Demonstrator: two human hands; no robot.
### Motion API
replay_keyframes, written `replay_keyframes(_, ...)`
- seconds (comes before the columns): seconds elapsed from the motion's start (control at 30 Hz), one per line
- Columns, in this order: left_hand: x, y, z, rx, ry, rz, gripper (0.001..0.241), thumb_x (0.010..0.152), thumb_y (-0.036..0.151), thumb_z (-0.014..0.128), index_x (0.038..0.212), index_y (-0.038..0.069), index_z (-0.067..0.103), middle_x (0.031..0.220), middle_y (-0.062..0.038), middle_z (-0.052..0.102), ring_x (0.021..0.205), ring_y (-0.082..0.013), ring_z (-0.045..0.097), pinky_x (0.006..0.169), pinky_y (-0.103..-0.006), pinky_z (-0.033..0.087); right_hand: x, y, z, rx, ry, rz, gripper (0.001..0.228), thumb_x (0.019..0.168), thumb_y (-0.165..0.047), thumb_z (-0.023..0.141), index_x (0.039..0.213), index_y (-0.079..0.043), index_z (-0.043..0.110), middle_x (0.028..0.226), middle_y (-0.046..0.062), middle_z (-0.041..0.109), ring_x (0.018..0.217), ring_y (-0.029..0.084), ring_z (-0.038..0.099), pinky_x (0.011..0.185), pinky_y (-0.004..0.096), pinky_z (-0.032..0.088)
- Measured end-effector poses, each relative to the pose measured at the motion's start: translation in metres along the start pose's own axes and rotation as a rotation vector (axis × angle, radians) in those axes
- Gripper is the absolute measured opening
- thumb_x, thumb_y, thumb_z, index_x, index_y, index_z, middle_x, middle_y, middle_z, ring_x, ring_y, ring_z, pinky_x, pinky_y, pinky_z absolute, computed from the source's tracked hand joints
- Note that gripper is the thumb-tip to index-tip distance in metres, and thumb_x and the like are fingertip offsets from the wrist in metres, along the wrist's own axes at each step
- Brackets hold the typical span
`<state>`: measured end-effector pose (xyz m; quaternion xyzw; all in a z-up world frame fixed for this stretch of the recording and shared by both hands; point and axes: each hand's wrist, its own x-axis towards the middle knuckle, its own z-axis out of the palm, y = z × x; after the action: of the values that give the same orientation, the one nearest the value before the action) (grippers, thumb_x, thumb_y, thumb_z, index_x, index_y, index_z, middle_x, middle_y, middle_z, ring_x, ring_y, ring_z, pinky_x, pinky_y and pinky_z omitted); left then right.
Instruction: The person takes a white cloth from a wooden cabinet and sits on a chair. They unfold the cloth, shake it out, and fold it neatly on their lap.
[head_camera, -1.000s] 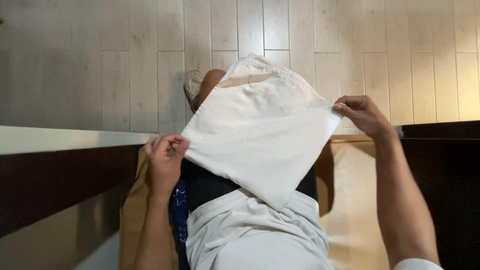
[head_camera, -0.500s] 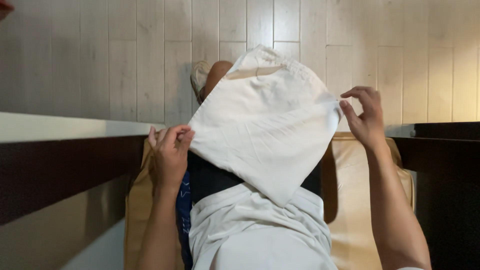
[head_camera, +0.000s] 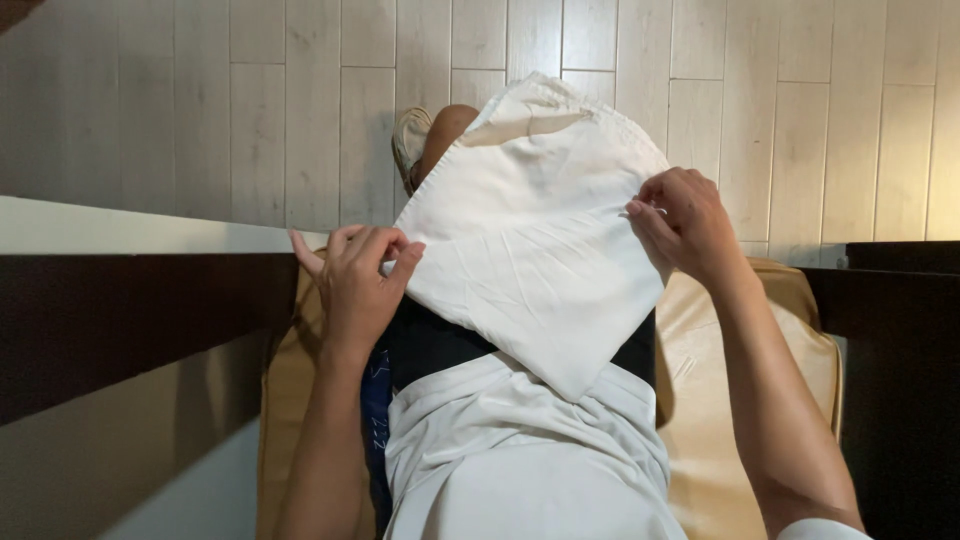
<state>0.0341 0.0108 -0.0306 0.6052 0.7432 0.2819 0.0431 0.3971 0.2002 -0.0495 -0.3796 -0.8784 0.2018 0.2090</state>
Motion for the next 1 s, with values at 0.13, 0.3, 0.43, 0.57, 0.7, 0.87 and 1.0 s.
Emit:
replay_keyframes(0.13,0.0,-0.008,-0.001,-0.084,-0.115,-0.046,0.032,0.102,0.051,0.066,0.087,0.023,0.062,0.079,0.004,0.061,0.098,-0.0232,0.063,0.116,-0.0675,0.009,0.009,-0.007,-0.011,0.098,-0.106,0.103,0.024,0.107,-0.025,0.068,0.093,-0.005,0.069,0.079,0.014,0.063,0.082,0.037,0.064,0.089,0.05,0.047)
replay_keyframes(0.3,0.007,-0.011,-0.003,-0.266,-0.176,-0.133,0.045,0.107,0.049,0.06,0.079,0.014,0.058,0.087,-0.002,0.058,0.097,-0.0326,0.061,0.112,-0.0756,0.016,0.016,-0.011,-0.014,0.231,-0.094,0.221,0.028,0.113,-0.019,0.062,0.093,0.0,0.07,0.071,0.019,0.063,0.069,0.037,0.062,0.074,0.048,0.05)
replay_keyframes(0.43,0.002,-0.025,0.017,-0.268,-0.207,-0.189,0.059,0.104,0.056,0.06,0.072,0.008,0.052,0.099,-0.008,0.059,0.101,-0.0384,0.061,0.108,-0.0764,0.02,0.012,-0.001,0.001,0.151,-0.083,0.264,0.03,0.111,-0.028,0.065,0.09,-0.007,0.069,0.064,0.016,0.061,0.063,0.037,0.06,0.066,0.045,0.047)
replay_keyframes(0.57,0.003,-0.014,0.012,-0.318,-0.087,-0.197,0.061,0.102,0.052,0.067,0.064,0.008,0.048,0.094,-0.004,0.059,0.087,-0.0355,0.063,0.105,-0.0634,0.03,0.001,0.02,0.019,-0.094,0.022,0.233,0.032,0.114,-0.033,0.067,0.09,-0.012,0.071,0.067,0.01,0.057,0.074,0.035,0.061,0.076,0.046,0.051)
replay_keyframes(0.7,-0.004,0.006,0.013,-0.082,0.137,-0.081,0.04,0.099,0.049,0.073,0.084,0.014,0.059,0.105,-0.006,0.057,0.097,-0.0333,0.06,0.104,-0.0517,0.037,-0.002,-0.041,-0.003,-0.16,0.185,-0.054,0.014,0.107,-0.018,0.073,0.106,-0.004,0.072,0.101,0.014,0.064,0.107,0.032,0.059,0.096,0.041,0.047)
replay_keyframes(0.87,-0.01,0.086,-0.001,-0.218,-0.141,0.35,0.027,0.102,0.016,0.059,0.128,0.012,0.067,0.132,-0.01,0.065,0.128,-0.029,0.059,0.111,-0.048,0.038,-0.036,-0.134,0.015,0.14,-0.016,-0.252,0.061,0.086,-0.038,0.078,0.134,-0.001,0.064,0.137,0.025,0.06,0.128,0.045,0.058,0.113,0.056,0.042)
replay_keyframes(1.0,-0.013,0.087,0.018,-0.113,-0.357,0.349,0.052,0.096,0.027,0.056,0.141,0.0,0.057,0.152,-0.018,0.052,0.144,-0.0331,0.046,0.119,-0.0553,0.027,-0.051,-0.163,0.033,-0.176,-0.075,-0.206,0.091,0.09,-0.066,0.064,0.156,-0.005,0.045,0.159,0.021,0.045,0.148,0.038,0.041,0.123,0.049,0.025)
